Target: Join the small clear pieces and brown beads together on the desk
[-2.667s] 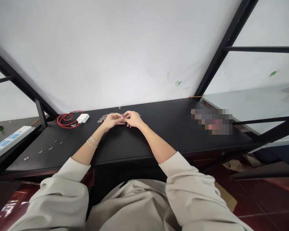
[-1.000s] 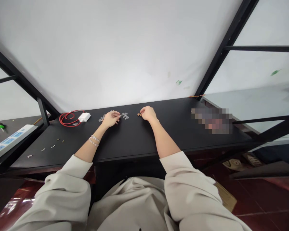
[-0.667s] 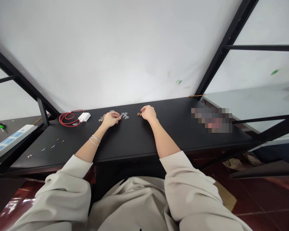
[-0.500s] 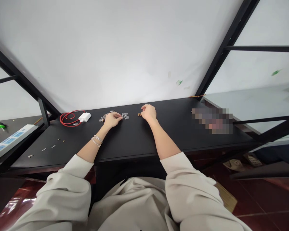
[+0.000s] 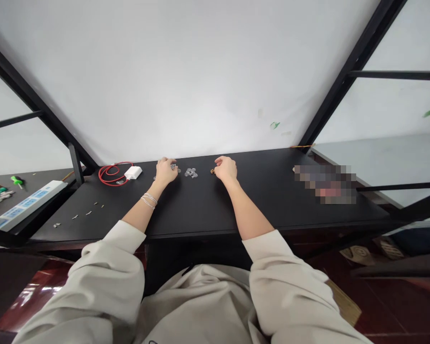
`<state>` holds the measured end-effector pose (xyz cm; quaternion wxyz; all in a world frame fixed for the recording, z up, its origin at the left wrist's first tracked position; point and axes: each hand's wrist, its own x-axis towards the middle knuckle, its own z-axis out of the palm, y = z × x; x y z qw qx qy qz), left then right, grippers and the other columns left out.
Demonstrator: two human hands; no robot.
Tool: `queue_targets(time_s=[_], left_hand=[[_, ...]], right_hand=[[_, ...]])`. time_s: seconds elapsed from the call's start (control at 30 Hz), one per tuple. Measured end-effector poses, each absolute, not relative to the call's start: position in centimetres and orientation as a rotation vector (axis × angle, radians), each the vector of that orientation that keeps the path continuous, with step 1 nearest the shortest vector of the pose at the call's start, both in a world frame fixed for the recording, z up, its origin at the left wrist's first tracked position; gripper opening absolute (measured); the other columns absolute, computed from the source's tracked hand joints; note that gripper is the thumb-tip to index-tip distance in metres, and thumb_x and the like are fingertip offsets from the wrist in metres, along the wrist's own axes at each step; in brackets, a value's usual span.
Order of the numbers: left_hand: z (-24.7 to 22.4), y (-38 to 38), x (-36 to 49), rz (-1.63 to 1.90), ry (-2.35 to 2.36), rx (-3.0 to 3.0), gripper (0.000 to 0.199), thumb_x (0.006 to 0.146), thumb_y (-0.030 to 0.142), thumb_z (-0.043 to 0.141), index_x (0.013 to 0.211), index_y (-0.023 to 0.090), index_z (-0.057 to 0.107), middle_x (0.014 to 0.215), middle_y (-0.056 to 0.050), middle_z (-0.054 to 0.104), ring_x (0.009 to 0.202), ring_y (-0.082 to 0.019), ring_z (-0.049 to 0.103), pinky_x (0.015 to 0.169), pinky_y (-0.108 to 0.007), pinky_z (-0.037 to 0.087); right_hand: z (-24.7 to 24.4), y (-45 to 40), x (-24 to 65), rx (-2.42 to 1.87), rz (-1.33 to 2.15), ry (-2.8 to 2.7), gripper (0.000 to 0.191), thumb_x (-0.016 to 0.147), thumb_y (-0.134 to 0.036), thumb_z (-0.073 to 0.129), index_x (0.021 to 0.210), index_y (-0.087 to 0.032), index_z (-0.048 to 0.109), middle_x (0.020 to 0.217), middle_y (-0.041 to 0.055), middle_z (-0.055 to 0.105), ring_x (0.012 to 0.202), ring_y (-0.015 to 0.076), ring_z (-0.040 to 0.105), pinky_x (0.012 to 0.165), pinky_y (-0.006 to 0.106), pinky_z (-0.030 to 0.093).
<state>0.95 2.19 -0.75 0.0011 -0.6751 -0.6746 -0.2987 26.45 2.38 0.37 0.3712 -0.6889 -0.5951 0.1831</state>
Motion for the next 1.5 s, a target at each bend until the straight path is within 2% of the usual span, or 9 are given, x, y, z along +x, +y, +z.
queue_targets(time_s=[0.07, 0.17, 0.4, 0.6, 0.87, 1.03, 1.17, 1.27, 1.5], left_hand=[[-0.5, 2.7, 0.6, -0.715, -2.172, -2.081, 0.036, 0.089, 0.021, 0.06, 0.123, 0.017, 0.071, 0.133, -0.02, 0.063, 0.132, -0.037, 0.051, 0.111, -0.05, 0.037], [-0.7, 3.4, 0.5, -0.54, -2.242, -2.106, 0.034, 0.095, 0.024, 0.051, 0.122, 0.017, 0.071, 0.131, -0.02, 0.066, 0.128, -0.037, 0.056, 0.11, -0.053, 0.035], [-1.5, 3.4, 0.4, -0.423, -2.183, -2.17, 0.035, 0.096, 0.02, 0.047, 0.118, 0.014, 0.074, 0.127, -0.02, 0.067, 0.125, -0.036, 0.058, 0.107, -0.05, 0.036], [-1.1, 3.2, -0.5, -0.546, -2.224, -2.163, 0.029, 0.095, 0.02, 0.054, 0.115, 0.017, 0.076, 0.124, -0.017, 0.069, 0.122, -0.034, 0.06, 0.106, -0.049, 0.037], [-1.1, 3.3, -1.0, -0.712, -2.21, -2.158, 0.027, 0.088, 0.009, 0.059, 0.108, 0.017, 0.075, 0.118, -0.015, 0.073, 0.118, -0.03, 0.065, 0.11, -0.049, 0.037], [-1.0, 3.4, -0.7, -0.976, -2.121, -2.154, 0.026, 0.091, 0.008, 0.057, 0.108, 0.014, 0.074, 0.116, -0.016, 0.07, 0.105, -0.025, 0.07, 0.104, -0.04, 0.049], [-1.3, 3.2, 0.8, -1.169, -1.942, -2.326, 0.025, 0.088, 0.004, 0.06, 0.106, 0.016, 0.074, 0.108, -0.011, 0.071, 0.093, -0.02, 0.071, 0.095, -0.033, 0.056], [-1.8, 3.0, 1.9, -1.124, -1.831, -2.467, 0.028, 0.086, 0.002, 0.062, 0.107, 0.015, 0.074, 0.104, -0.01, 0.073, 0.089, -0.019, 0.071, 0.093, -0.032, 0.057], [-2.4, 3.2, 1.9, -1.007, -1.917, -2.484, 0.034, 0.084, -0.001, 0.061, 0.112, 0.015, 0.074, 0.105, -0.01, 0.077, 0.096, -0.021, 0.073, 0.098, -0.034, 0.057]], right_hand=[[0.4, 2.4, 26.4, -1.765, 0.471, -1.512, 0.042, 0.067, 0.005, 0.064, 0.097, -0.019, 0.08, 0.095, 0.0038, 0.079, 0.096, 0.0205, 0.074, 0.091, 0.028, 0.055], [0.3, 2.4, 26.4, -1.762, 0.485, -1.514, 0.043, 0.067, 0.006, 0.063, 0.097, -0.019, 0.08, 0.096, 0.0037, 0.079, 0.096, 0.0203, 0.074, 0.09, 0.028, 0.055], [0.2, 2.3, 26.2, -1.739, 0.486, -1.548, 0.042, 0.068, 0.006, 0.063, 0.098, -0.019, 0.08, 0.096, 0.0043, 0.079, 0.096, 0.02, 0.074, 0.091, 0.029, 0.055], [0.2, 2.1, 26.1, -1.727, 0.487, -1.569, 0.04, 0.067, 0.005, 0.065, 0.096, -0.019, 0.08, 0.094, 0.0037, 0.079, 0.094, 0.0197, 0.074, 0.091, 0.029, 0.056], [0.2, 2.1, 26.0, -1.721, 0.49, -1.579, 0.039, 0.068, 0.005, 0.065, 0.095, -0.018, 0.079, 0.094, 0.0046, 0.079, 0.093, 0.0202, 0.074, 0.091, 0.031, 0.056], [0.2, 2.1, 25.8, -1.718, 0.494, -1.576, 0.041, 0.067, 0.005, 0.064, 0.097, -0.018, 0.079, 0.096, 0.0049, 0.079, 0.094, 0.0208, 0.074, 0.09, 0.031, 0.057], [0.1, 2.0, 25.5, -1.606, 0.469, -1.66, 0.042, 0.069, 0.005, 0.062, 0.1, -0.019, 0.079, 0.097, 0.004, 0.08, 0.092, 0.0197, 0.073, 0.089, 0.03, 0.056], [0.0, 1.8, 25.2, -1.538, 0.456, -1.726, 0.041, 0.071, 0.004, 0.062, 0.101, -0.018, 0.079, 0.097, 0.0038, 0.08, 0.086, 0.0183, 0.072, 0.087, 0.029, 0.056], [0.1, 1.6, 25.0, -1.551, 0.457, -1.732, 0.041, 0.071, 0.002, 0.061, 0.101, -0.019, 0.08, 0.097, 0.0037, 0.079, 0.083, 0.0176, 0.071, 0.084, 0.028, 0.055]])
